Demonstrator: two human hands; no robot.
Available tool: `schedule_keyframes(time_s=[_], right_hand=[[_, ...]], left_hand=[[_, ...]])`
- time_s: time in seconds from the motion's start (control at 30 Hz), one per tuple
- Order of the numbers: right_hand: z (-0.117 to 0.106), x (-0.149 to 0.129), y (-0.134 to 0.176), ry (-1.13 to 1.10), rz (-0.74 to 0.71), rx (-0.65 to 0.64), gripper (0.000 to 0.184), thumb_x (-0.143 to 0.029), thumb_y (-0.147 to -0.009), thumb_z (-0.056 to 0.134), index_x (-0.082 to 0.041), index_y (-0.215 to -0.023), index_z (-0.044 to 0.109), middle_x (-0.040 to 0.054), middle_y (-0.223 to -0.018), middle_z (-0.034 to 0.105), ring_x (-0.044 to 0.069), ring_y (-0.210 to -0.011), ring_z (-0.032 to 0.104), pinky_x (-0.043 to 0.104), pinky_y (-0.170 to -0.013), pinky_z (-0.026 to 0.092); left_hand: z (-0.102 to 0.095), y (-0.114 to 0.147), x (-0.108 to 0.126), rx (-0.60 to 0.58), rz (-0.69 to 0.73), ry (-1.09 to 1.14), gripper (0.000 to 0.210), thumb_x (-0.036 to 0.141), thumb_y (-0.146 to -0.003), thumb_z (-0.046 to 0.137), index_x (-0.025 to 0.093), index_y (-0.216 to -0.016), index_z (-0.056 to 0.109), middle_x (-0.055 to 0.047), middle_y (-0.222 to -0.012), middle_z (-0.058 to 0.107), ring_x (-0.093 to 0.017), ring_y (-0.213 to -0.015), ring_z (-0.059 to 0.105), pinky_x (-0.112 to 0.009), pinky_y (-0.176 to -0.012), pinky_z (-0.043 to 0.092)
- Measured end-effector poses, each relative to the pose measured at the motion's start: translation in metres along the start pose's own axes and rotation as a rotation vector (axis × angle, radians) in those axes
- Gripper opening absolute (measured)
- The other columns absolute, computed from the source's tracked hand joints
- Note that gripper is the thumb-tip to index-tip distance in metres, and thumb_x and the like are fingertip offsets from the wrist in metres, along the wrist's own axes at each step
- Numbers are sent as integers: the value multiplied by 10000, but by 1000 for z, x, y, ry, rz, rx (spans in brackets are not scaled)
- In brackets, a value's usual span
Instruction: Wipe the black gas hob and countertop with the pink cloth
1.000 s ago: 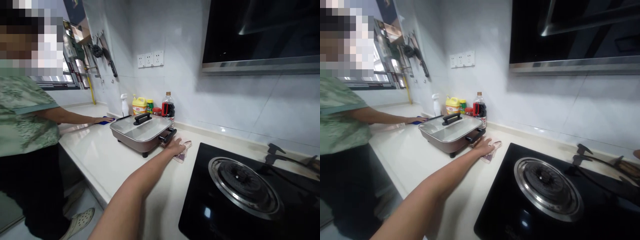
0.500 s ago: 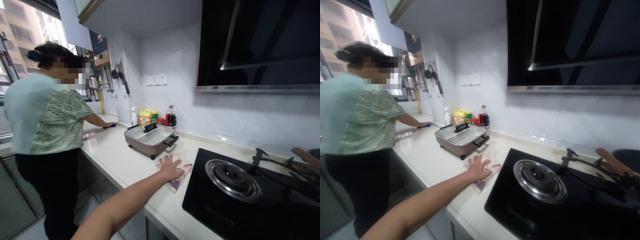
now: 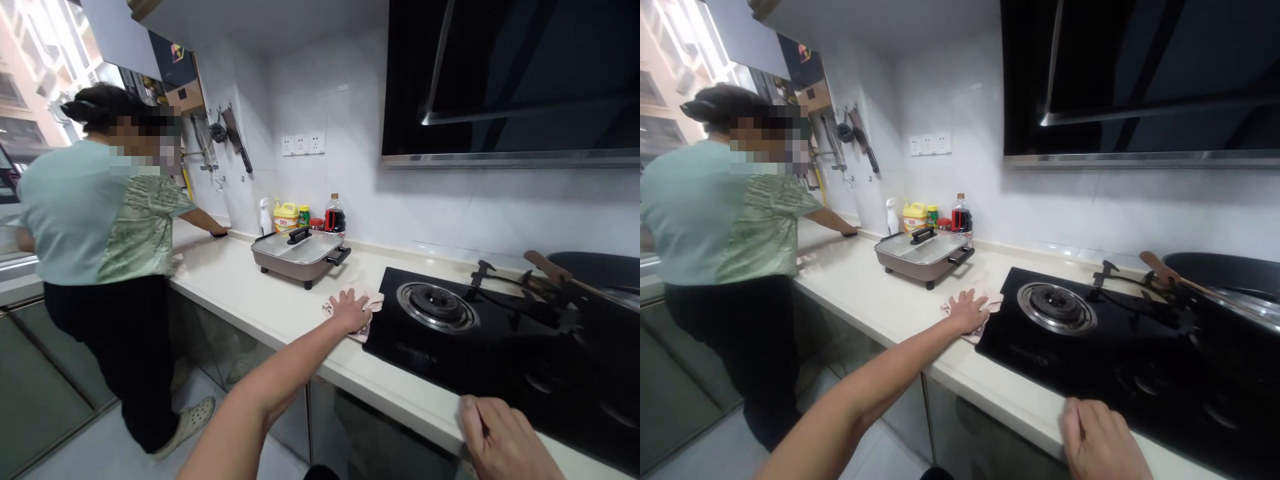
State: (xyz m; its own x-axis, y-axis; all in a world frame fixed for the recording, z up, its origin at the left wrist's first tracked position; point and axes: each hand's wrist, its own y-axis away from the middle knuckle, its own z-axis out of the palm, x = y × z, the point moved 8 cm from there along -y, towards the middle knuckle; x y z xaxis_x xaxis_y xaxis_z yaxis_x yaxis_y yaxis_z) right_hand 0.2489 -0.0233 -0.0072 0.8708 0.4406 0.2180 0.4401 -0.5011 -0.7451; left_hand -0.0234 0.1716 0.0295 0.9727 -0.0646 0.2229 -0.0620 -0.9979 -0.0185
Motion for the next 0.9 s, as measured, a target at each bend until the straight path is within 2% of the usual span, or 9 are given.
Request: schedule_keyframes(time_s=[0.13,0.27,0.37,0.43,0.53,0.7,0.8,0.9], right_hand=[[-9,-13,-8,217,-23,-17,410,108,-796,424,-178,-882,705,61,-808,575,201,-740,488,348,-661,379],[-12,-24,-11,269,-72,-48,407,121,-784,424,-139,-858,728,95,-830,589,233,-786,503,378,-700,409],[-12,-24,-12,261,-75,-53,393,96,-802,444,-143,-877,748,103,-842,603,246,-803,511,385,-708,414],[-13,-25,-13,259,-89,-31,400,99,-790,442,-119,-899,759,111,-835,607,248,-801,515,386,-699,413],[-12,-26,-14,266,-99,1,386,99,-782,449,-94,-895,763,109,-809,602,241,-779,515,391,-689,414],[0,-15,-4,252,-76,-18,343,39,-803,475,-151,-899,743,89,-815,616,223,-777,529,379,-697,433],[9,-3,6,167,-49,-54,308,-26,-835,490,-197,-933,726,69,-850,641,200,-780,543,351,-705,443],[10,8,12,49,69,-42,260,-122,-886,477,-221,-918,715,68,-850,654,207,-793,571,350,-721,456]], left_hand=[[-2,59,-7,-13,84,0,588,563,-988,344,329,-1505,500,-113,-1707,275,-394,-1543,236,-688,-1182,209],[-5,116,-17,16,176,7,526,520,-981,417,323,-1451,549,-109,-1688,329,-359,-1531,291,-672,-1196,221],[-8,147,-27,72,252,57,444,453,-954,503,319,-1360,622,-104,-1644,417,-333,-1518,336,-661,-1206,225],[-9,157,-38,74,282,101,415,440,-934,546,341,-1324,649,-80,-1622,460,-307,-1516,355,-639,-1219,221],[-17,151,-69,73,229,134,433,484,-918,572,378,-1330,655,-60,-1620,471,-292,-1524,358,-628,-1229,210],[-37,107,-133,32,-13,69,607,614,-898,551,390,-1461,569,-79,-1706,320,-355,-1575,251,-680,-1224,157],[-46,83,-154,37,-65,30,693,650,-888,539,393,-1529,494,-92,-1724,269,-382,-1581,220,-712,-1208,147],[-46,71,-165,60,-32,20,684,650,-888,546,409,-1526,496,-83,-1713,302,-381,-1566,261,-707,-1202,172]])
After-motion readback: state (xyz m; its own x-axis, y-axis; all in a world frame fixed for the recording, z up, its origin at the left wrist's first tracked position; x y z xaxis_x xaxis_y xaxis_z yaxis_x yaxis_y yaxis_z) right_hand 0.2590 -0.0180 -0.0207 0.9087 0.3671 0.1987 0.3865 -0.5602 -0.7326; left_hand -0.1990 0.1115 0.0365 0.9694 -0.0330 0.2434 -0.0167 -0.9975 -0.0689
